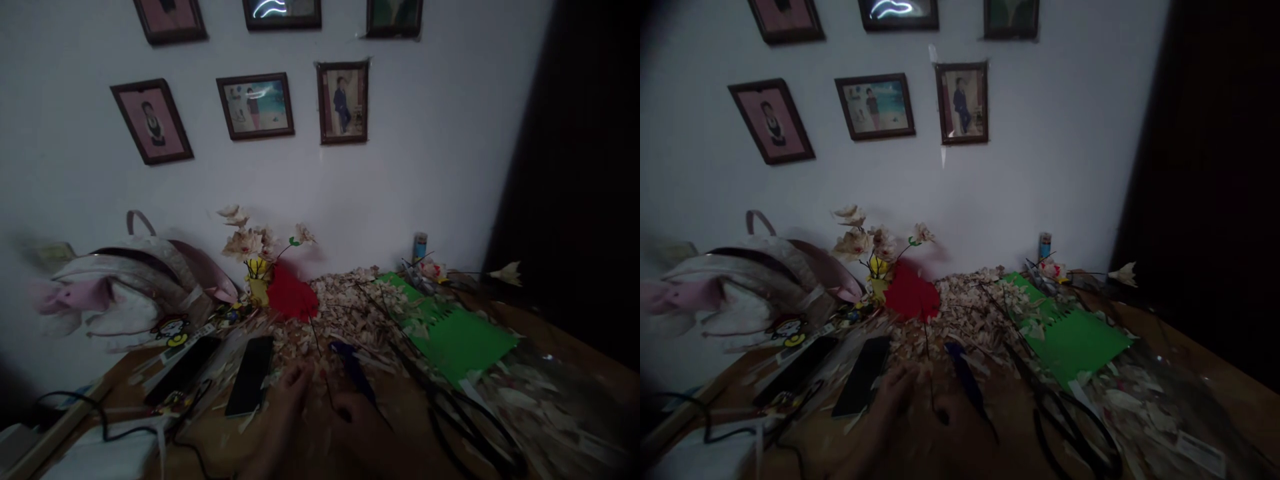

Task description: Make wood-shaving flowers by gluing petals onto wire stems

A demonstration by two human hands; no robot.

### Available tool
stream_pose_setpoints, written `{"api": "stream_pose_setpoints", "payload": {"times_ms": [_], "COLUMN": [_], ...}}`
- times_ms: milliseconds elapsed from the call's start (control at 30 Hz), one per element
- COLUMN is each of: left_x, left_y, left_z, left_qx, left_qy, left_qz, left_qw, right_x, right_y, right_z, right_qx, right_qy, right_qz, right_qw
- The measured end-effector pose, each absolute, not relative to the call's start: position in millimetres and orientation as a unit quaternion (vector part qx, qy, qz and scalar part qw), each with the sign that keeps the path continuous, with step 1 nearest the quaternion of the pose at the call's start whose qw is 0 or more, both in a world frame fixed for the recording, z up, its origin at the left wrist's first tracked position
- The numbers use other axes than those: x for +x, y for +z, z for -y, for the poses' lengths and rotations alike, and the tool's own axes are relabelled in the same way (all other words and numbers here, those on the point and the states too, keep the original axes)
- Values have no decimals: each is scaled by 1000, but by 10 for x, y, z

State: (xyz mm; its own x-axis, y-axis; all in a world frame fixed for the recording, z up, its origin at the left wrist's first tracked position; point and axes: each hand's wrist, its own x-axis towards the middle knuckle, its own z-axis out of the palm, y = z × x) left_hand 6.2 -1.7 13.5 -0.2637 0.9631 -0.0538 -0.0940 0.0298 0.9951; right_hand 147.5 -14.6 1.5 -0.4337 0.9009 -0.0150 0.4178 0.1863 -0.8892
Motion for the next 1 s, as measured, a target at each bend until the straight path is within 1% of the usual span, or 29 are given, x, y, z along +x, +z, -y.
{"api": "stream_pose_setpoints", "payload": {"times_ms": [133,267,467,600,1000], "left_x": [29,30,39,33,-19], "left_y": [184,266,267,246,132], "left_z": [-12,31,25,38,-23], "left_qx": [438,473,454,428,419], "left_qy": [583,565,540,510,509], "left_qz": [-550,-552,-568,-584,-571], "left_qw": [409,391,423,464,490], "right_x": [1471,1458,1444,1447,1446], "right_y": [58,93,79,97,132], "right_z": [153,164,174,168,193], "right_qx": [-449,-450,-466,-455,-452], "right_qy": [426,411,394,396,431], "right_qz": [741,751,752,758,740], "right_qw": [262,254,250,247,250]}}
